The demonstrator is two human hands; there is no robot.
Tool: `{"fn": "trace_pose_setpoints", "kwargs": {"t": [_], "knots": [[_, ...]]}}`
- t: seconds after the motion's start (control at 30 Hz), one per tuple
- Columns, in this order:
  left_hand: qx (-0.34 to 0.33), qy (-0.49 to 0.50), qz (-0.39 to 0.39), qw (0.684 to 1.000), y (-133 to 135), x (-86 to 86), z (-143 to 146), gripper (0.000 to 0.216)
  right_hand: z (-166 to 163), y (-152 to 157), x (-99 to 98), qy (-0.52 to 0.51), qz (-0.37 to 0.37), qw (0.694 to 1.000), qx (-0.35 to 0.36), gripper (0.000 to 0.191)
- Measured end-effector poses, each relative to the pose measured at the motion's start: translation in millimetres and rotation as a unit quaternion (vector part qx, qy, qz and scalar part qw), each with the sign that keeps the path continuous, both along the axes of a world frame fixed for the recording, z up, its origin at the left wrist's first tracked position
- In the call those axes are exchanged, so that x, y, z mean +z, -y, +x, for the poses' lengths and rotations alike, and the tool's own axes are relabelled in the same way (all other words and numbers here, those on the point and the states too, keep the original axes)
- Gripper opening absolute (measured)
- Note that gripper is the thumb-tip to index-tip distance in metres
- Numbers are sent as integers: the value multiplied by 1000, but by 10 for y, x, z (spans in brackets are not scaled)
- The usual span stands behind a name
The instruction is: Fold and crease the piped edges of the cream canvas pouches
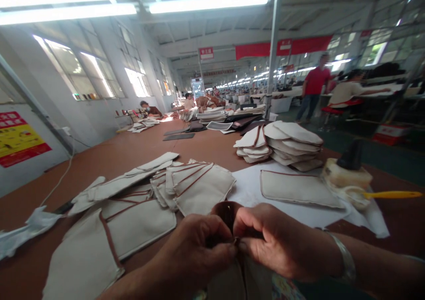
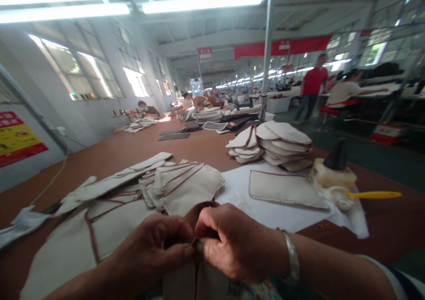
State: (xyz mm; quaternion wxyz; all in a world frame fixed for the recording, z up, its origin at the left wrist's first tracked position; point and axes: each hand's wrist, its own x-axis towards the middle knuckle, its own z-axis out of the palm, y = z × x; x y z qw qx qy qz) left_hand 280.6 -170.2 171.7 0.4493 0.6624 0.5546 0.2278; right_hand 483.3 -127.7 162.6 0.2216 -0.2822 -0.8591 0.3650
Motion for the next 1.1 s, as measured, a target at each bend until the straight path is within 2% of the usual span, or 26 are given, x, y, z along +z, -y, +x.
{"fn": "trace_pose_setpoints", "kwargs": {"t": [0.17,0.3,0.37,0.47,0.6,0.67,0.73,0.83,0.9,1.0,1.07,1.1], "knots": [[16,-28,-15,999,12,-60,67,19,-40,45,-79,-10,11,999,-30,8],[12,-33,6,999,52,-108,86,16,-11,69,-176,-64,125,990,12,9],[26,-23,9,999,64,-127,79,14,29,70,-217,-57,191,979,50,9],[36,14,-8,999,80,-149,58,14,89,64,-238,8,281,956,89,19],[28,128,-76,988,96,-161,23,19,118,57,-204,6,439,893,100,30],[24,171,-112,979,95,-166,14,26,113,51,-190,-10,479,871,107,32],[19,170,-114,979,93,-170,15,32,107,45,-199,-15,483,867,120,33],[12,142,-84,986,107,-160,30,30,121,56,-256,-42,463,876,129,30],[10,133,-69,989,126,-141,35,25,156,82,-285,-74,396,908,110,29],[-2,112,-49,992,148,-118,17,21,223,114,-246,-100,151,982,51,34],[-11,101,-36,994,157,-114,-7,23,248,107,-163,-92,7,995,31,38],[-15,98,-29,995,160,-113,-19,24,250,94,-115,-84,-33,995,38,40]]}}
